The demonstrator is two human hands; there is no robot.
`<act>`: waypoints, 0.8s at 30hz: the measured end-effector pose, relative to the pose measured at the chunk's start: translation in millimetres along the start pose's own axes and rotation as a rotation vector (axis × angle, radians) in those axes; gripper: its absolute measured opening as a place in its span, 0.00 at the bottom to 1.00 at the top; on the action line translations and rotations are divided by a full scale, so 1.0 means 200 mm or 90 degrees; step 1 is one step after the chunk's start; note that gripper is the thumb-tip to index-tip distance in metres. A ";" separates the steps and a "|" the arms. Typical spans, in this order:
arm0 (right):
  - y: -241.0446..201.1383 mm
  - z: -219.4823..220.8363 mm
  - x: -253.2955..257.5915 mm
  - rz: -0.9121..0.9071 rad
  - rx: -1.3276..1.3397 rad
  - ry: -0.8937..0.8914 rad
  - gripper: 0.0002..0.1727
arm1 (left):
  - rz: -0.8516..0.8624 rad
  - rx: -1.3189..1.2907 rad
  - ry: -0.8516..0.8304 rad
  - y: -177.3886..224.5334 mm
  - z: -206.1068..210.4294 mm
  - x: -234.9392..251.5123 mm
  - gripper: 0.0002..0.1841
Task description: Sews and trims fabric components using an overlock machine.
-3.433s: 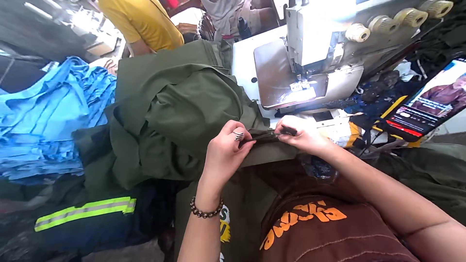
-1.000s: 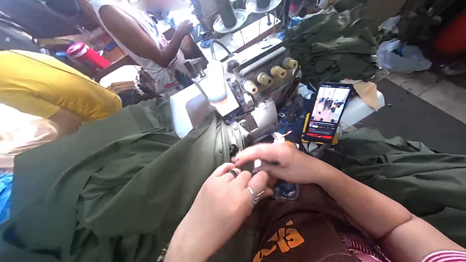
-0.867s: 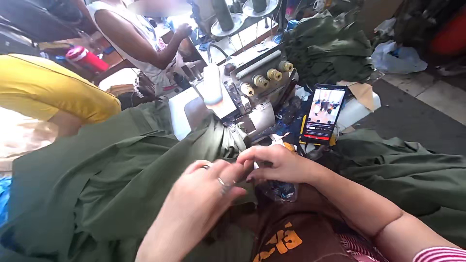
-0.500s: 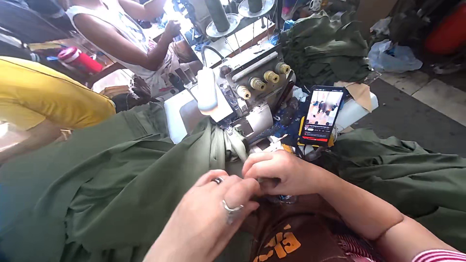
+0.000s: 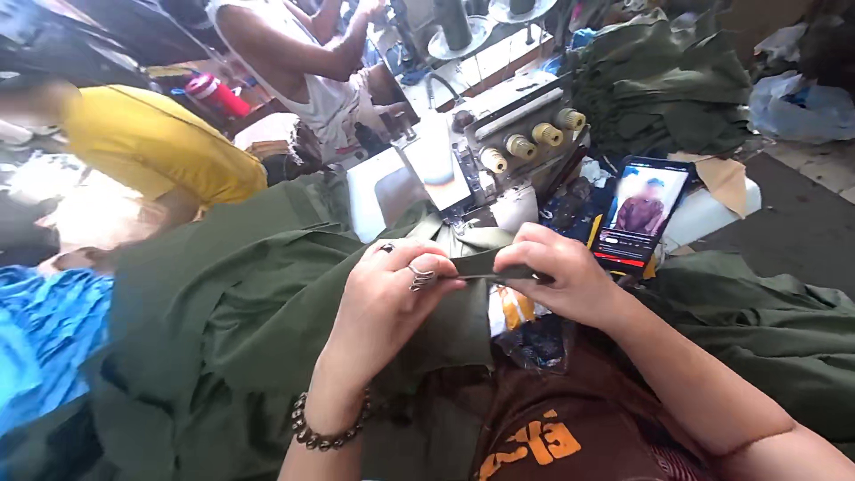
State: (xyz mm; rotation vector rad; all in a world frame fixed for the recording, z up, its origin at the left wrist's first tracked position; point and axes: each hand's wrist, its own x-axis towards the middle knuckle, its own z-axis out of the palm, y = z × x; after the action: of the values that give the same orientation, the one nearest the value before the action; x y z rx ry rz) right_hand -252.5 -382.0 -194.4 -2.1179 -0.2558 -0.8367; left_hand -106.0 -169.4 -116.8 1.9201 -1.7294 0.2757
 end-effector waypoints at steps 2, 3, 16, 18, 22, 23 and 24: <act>-0.03 0.00 -0.03 -0.024 0.091 0.015 0.06 | 0.025 -0.125 0.006 0.06 -0.05 -0.01 0.08; -0.05 0.00 -0.04 -0.050 0.130 0.006 0.06 | 0.034 -0.185 -0.005 0.10 -0.08 -0.03 0.07; 0.18 0.31 0.09 -0.263 -0.074 0.004 0.08 | -0.135 0.057 0.002 0.54 -0.25 -0.42 0.03; 0.29 0.29 0.15 -0.222 -0.056 0.011 0.08 | -0.189 0.054 0.062 0.52 -0.27 -0.46 0.06; 0.30 0.25 0.22 -0.151 -0.028 -0.035 0.09 | -0.214 0.095 0.133 0.44 -0.23 -0.50 0.13; 0.30 0.25 0.21 -0.153 -0.016 -0.053 0.11 | -0.208 0.074 0.141 0.44 -0.23 -0.49 0.12; 0.29 0.24 0.20 -0.163 -0.013 -0.069 0.11 | -0.195 0.045 0.147 0.45 -0.23 -0.48 0.11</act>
State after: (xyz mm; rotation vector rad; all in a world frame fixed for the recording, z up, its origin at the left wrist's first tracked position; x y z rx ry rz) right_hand -172.7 -386.5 -226.4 -2.1812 -0.5887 -0.8734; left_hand -199.4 -66.8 -103.4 2.0791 -1.2735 0.4286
